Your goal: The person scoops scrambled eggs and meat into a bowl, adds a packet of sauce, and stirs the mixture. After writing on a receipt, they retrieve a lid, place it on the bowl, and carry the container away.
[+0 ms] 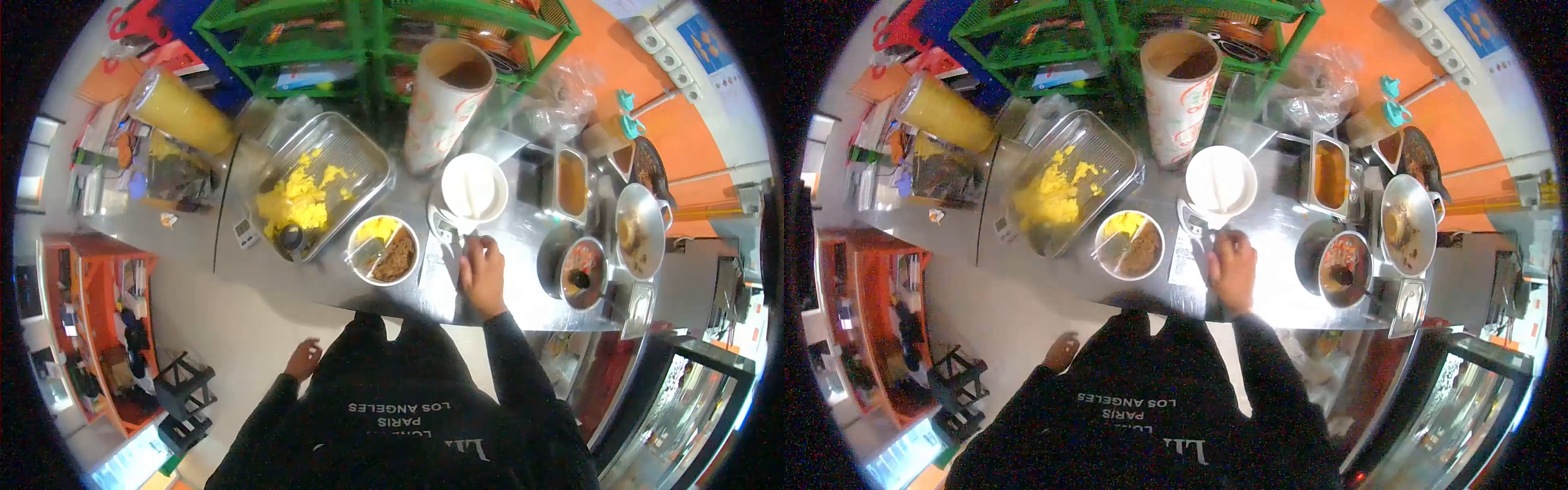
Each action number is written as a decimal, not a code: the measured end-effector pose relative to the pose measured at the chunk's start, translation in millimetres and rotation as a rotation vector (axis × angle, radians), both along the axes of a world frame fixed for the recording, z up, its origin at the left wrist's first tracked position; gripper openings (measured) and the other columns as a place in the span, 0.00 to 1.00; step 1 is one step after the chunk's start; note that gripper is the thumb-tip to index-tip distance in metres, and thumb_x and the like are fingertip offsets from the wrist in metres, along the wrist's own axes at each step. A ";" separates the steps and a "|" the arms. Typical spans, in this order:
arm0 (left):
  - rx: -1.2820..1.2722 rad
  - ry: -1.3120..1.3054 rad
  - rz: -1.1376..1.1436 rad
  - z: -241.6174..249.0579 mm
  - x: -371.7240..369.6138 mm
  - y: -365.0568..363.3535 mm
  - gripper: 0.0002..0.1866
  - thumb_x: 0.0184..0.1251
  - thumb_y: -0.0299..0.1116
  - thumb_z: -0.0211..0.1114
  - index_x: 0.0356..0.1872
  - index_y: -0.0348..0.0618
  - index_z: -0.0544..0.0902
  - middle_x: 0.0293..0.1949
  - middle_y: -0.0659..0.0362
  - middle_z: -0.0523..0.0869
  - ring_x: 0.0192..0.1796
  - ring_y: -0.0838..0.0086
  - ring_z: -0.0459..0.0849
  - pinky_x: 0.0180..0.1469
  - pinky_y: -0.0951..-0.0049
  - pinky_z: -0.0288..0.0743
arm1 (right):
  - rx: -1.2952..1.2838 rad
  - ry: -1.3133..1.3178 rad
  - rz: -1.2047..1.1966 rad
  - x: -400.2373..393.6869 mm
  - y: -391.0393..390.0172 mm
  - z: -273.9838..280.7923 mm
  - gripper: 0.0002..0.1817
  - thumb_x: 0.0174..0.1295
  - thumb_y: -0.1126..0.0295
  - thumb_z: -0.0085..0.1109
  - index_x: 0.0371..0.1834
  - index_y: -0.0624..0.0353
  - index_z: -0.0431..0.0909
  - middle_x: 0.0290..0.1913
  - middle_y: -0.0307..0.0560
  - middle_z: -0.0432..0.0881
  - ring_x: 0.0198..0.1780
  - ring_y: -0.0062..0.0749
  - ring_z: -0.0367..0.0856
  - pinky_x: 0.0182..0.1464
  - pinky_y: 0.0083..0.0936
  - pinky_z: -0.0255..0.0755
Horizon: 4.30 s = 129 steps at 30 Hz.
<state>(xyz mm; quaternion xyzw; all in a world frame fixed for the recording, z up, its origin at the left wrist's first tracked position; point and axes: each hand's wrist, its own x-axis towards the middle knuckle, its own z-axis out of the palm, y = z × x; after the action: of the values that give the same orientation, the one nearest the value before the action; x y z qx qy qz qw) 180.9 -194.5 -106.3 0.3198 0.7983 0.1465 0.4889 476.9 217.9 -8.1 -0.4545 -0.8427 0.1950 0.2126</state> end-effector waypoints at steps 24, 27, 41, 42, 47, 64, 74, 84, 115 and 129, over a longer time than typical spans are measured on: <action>0.043 -0.111 -0.899 -160.4 -129.7 -87.5 0.19 0.72 0.34 0.53 0.59 0.40 0.79 0.62 0.47 0.80 0.64 0.49 0.76 0.67 0.54 0.71 | 0.184 -0.324 -0.026 -22.8 -17.9 4.2 0.20 0.65 0.53 0.60 0.60 0.40 0.80 0.61 0.46 0.73 0.66 0.43 0.67 0.64 0.56 0.56; -0.159 -0.203 -0.787 -106.9 -123.0 -48.1 0.17 0.72 0.34 0.53 0.55 0.38 0.81 0.57 0.45 0.83 0.59 0.49 0.81 0.62 0.53 0.75 | 0.164 -0.305 -0.022 -22.7 -16.0 10.5 0.19 0.66 0.53 0.59 0.58 0.40 0.81 0.61 0.46 0.73 0.66 0.43 0.67 0.64 0.56 0.55; -0.341 -0.125 -0.600 -72.3 -85.0 18.9 0.17 0.72 0.36 0.53 0.52 0.38 0.82 0.52 0.44 0.86 0.55 0.49 0.84 0.59 0.53 0.77 | 0.094 -0.106 -0.240 32.9 -61.5 6.7 0.29 0.63 0.64 0.59 0.70 0.48 0.72 0.59 0.55 0.73 0.63 0.45 0.68 0.65 0.51 0.57; -0.332 -0.108 -0.614 -82.7 -82.7 27.2 0.17 0.72 0.37 0.53 0.52 0.38 0.82 0.52 0.44 0.86 0.55 0.49 0.84 0.58 0.53 0.77 | 0.156 -0.020 -0.304 48.9 -63.6 15.9 0.27 0.61 0.68 0.60 0.67 0.51 0.73 0.57 0.55 0.74 0.61 0.47 0.70 0.65 0.48 0.58; -0.283 -0.012 -0.654 -116.0 -55.9 74.7 0.17 0.71 0.37 0.53 0.52 0.38 0.82 0.51 0.44 0.86 0.54 0.49 0.84 0.58 0.53 0.77 | 0.771 0.142 -0.713 216.2 -29.5 55.2 0.21 0.54 0.82 0.60 0.52 0.61 0.73 0.47 0.51 0.76 0.47 0.42 0.73 0.54 0.34 0.67; -0.231 0.264 -0.580 -131.2 139.5 140.0 0.18 0.71 0.38 0.54 0.52 0.39 0.83 0.50 0.44 0.87 0.53 0.49 0.84 0.58 0.53 0.77 | -0.005 -0.372 -0.760 524.3 89.7 68.0 0.12 0.55 0.63 0.64 0.33 0.61 0.81 0.34 0.59 0.84 0.38 0.58 0.83 0.42 0.48 0.77; -0.120 0.007 -0.804 -86.0 166.3 98.4 0.16 0.69 0.40 0.56 0.50 0.44 0.84 0.53 0.46 0.84 0.59 0.52 0.81 0.62 0.55 0.76 | -0.042 0.129 -0.401 380.5 55.4 158.5 0.12 0.55 0.71 0.70 0.39 0.63 0.80 0.35 0.54 0.84 0.38 0.44 0.85 0.42 0.36 0.79; -0.171 -0.025 -0.784 -79.3 125.0 61.3 0.17 0.69 0.41 0.57 0.53 0.46 0.82 0.56 0.46 0.82 0.61 0.52 0.80 0.63 0.56 0.75 | -0.353 -0.213 -0.081 102.0 31.7 57.8 0.15 0.55 0.61 0.60 0.35 0.64 0.85 0.36 0.59 0.87 0.39 0.52 0.87 0.43 0.45 0.80; -0.329 0.065 -0.913 92.4 303.1 244.3 0.20 0.73 0.40 0.55 0.59 0.40 0.78 0.58 0.41 0.80 0.58 0.44 0.81 0.62 0.50 0.76 | 0.165 -0.396 0.073 435.3 26.8 103.9 0.10 0.57 0.69 0.54 0.43 0.53 0.75 0.39 0.43 0.76 0.43 0.38 0.79 0.42 0.38 0.72; 0.311 -0.549 -0.542 154.1 583.8 404.0 0.20 0.81 0.45 0.53 0.57 0.36 0.77 0.48 0.53 0.84 0.51 0.66 0.82 0.56 0.68 0.75 | 0.101 -0.502 -0.255 608.5 54.8 137.0 0.09 0.56 0.73 0.58 0.40 0.55 0.77 0.33 0.46 0.78 0.30 0.41 0.85 0.28 0.35 0.77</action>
<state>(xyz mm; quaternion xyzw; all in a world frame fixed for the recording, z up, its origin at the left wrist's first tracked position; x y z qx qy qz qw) 764.6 209.6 47.8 0.5375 0.4935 0.2111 0.6504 1085.3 272.7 128.8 -0.5798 -0.8136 0.0057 0.0427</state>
